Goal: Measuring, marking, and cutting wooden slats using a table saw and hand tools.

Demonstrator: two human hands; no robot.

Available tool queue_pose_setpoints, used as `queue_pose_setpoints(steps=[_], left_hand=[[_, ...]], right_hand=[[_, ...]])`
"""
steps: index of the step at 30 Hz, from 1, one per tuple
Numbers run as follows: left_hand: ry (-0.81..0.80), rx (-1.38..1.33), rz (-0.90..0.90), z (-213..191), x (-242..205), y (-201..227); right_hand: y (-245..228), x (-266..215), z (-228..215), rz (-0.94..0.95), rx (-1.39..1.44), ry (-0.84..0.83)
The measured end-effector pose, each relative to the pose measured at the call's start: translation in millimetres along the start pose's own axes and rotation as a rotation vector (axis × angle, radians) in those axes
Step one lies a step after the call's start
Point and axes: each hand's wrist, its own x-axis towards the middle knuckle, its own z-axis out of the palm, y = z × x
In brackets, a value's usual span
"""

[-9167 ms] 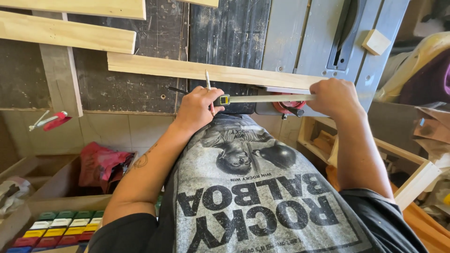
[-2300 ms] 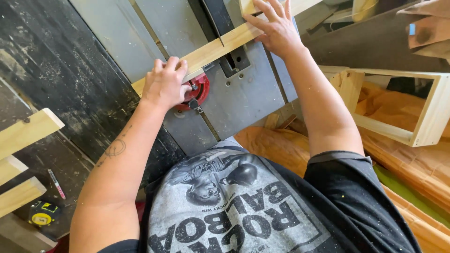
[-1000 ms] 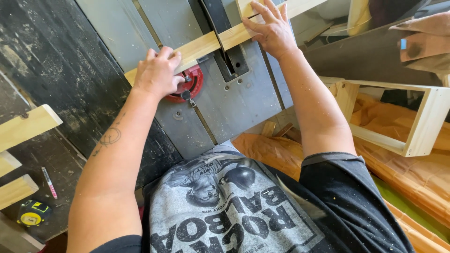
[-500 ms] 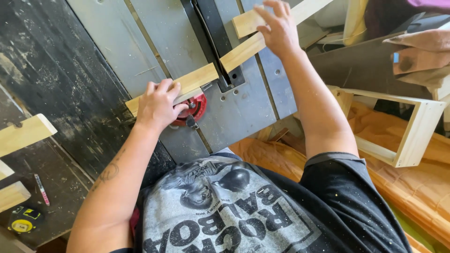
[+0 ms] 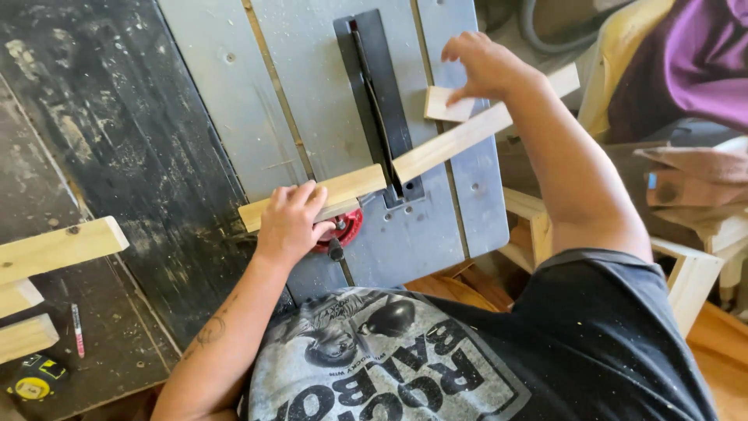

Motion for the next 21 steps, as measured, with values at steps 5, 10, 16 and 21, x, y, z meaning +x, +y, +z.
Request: queue_pose_setpoints(steps=[5, 10, 16, 21], left_hand=[[0.024, -0.038, 0.016, 1, -1, -1], [0.049, -0.053, 0.013, 5, -3, -1], [0.024, -0.085, -0.025, 9, -2, -2], [0.037, -0.1, -0.039, 20, -4, -4]], right_hand=[[23, 20, 11, -0.151, -0.343, -0.033], [57, 66, -4, -0.073, -0.383, 0.011], [20, 83, -39, -0.105, -0.214, 0.203], [39, 115, -49, -0.108, -0.402, 0.302]])
